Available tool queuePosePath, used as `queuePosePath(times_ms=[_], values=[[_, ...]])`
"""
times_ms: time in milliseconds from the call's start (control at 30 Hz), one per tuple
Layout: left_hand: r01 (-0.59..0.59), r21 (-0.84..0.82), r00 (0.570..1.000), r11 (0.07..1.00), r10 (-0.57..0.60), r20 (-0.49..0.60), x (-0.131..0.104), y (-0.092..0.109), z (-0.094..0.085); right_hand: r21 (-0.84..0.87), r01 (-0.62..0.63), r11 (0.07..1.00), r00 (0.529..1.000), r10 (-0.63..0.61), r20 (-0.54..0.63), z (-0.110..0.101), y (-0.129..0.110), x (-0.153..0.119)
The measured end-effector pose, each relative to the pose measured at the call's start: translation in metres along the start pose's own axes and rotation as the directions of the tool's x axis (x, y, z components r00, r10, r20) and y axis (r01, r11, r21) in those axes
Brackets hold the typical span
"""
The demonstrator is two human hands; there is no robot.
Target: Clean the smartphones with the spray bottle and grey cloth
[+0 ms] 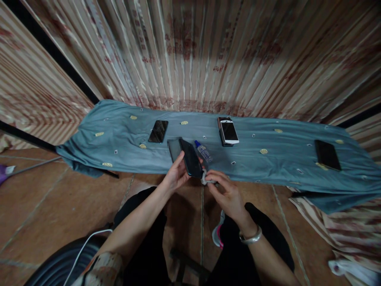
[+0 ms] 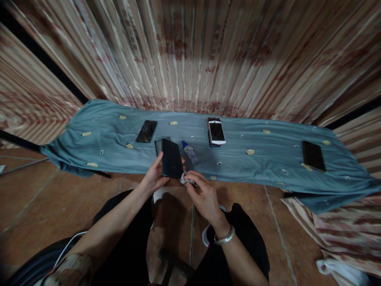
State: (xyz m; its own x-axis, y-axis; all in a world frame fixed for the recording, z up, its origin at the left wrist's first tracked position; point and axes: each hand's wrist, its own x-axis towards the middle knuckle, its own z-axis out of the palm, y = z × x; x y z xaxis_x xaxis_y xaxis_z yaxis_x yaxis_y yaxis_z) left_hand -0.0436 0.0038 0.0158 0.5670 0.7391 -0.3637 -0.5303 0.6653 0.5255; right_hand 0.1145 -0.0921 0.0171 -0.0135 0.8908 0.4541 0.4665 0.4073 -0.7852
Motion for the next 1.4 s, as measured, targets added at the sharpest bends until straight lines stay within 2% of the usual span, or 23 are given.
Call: queuePosePath(times_ms=[100,200,333,467,567,767,867,1067,1200,1400], values=[[-0.026,-0.017,1.0,1.0,0.026,-0.001,-0.001,0.001,0.001,0.115,-0.132,0.984,0.988,0.14,-0.058,0.007,0.012,-0.006],[-0.034,-0.023,0.999,0.999,0.034,-0.013,-0.003,-0.002,0.004,0.132,-0.179,0.975,0.981,0.187,-0.058,0.011,0.018,-0.007],[0.004,0.013,1.0,1.0,-0.004,-0.019,-0.005,-0.006,0.007,0.011,-0.155,0.988,0.985,0.155,-0.078,0.011,0.014,0.0],[0.021,0.017,0.999,1.0,-0.02,-0.041,-0.006,-0.01,0.008,-0.139,-0.08,0.987,0.992,0.064,-0.111,0.008,0.011,0.007],[0.078,0.002,0.996,0.997,-0.077,-0.04,-0.008,-0.013,0.009,-0.209,-0.053,0.977,0.989,0.022,-0.148,0.006,0.014,0.01],[0.148,-0.021,0.989,0.989,-0.147,0.032,-0.013,-0.022,0.01,-0.276,-0.075,0.958,0.975,0.013,-0.22,0.0,0.024,0.016],[0.168,-0.008,0.984,0.986,-0.168,0.054,-0.016,-0.026,0.008,-0.244,-0.133,0.961,0.963,0.067,-0.261,-0.003,0.032,0.019],[0.206,0.049,0.957,0.977,-0.211,0.2,-0.02,-0.038,0.004,-0.185,-0.245,0.952,0.917,0.165,-0.362,-0.014,0.046,0.024],[0.189,0.126,0.957,0.974,-0.212,0.199,-0.02,-0.045,0.002,-0.234,-0.217,0.948,0.916,0.115,-0.383,-0.019,0.046,0.028],[0.143,0.267,0.972,0.953,-0.186,0.144,-0.02,-0.054,0.002,-0.36,-0.068,0.93,0.949,-0.051,-0.312,-0.019,0.037,0.032]])
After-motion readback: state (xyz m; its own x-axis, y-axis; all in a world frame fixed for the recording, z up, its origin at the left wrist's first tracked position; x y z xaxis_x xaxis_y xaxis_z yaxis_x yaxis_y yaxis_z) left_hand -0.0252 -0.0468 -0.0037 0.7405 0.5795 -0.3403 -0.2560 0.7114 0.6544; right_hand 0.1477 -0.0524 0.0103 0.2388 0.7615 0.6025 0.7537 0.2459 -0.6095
